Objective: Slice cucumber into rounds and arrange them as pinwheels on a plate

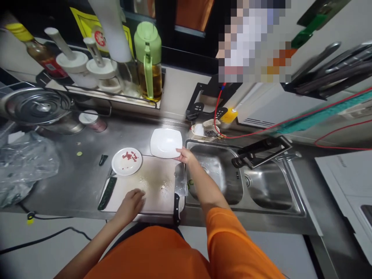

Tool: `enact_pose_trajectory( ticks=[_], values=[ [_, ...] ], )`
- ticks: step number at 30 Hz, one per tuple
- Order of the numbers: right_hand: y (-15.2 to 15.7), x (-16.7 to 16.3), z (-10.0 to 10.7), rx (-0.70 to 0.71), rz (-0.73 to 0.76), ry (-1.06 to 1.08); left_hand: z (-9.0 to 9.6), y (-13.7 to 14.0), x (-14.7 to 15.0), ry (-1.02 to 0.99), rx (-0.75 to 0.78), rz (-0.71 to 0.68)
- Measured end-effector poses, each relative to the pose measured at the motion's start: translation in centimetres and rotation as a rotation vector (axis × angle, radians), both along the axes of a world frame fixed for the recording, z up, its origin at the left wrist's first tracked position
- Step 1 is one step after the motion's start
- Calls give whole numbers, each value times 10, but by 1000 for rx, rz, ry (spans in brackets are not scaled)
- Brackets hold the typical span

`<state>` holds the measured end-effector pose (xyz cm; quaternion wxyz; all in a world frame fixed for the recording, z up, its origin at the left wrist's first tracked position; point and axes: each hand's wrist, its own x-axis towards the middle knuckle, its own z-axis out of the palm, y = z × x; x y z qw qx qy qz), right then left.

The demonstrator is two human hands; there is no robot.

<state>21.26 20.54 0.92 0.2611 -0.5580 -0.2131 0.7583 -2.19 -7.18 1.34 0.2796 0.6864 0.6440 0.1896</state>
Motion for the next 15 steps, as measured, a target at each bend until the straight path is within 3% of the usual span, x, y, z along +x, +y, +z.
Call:
enact_pose_trajectory(
  ticks=[4, 10, 15],
  values=[
    [6, -19, -12, -25, -62, 4, -2, -1, -2, -13, 18, 41],
    [7, -22, -17, -40, -46, -25, -2, -1, -1, -31, 24, 70],
    [9, -25, -13, 65, 80, -282, 0, 2, -1, -33, 26, 69]
  ],
)
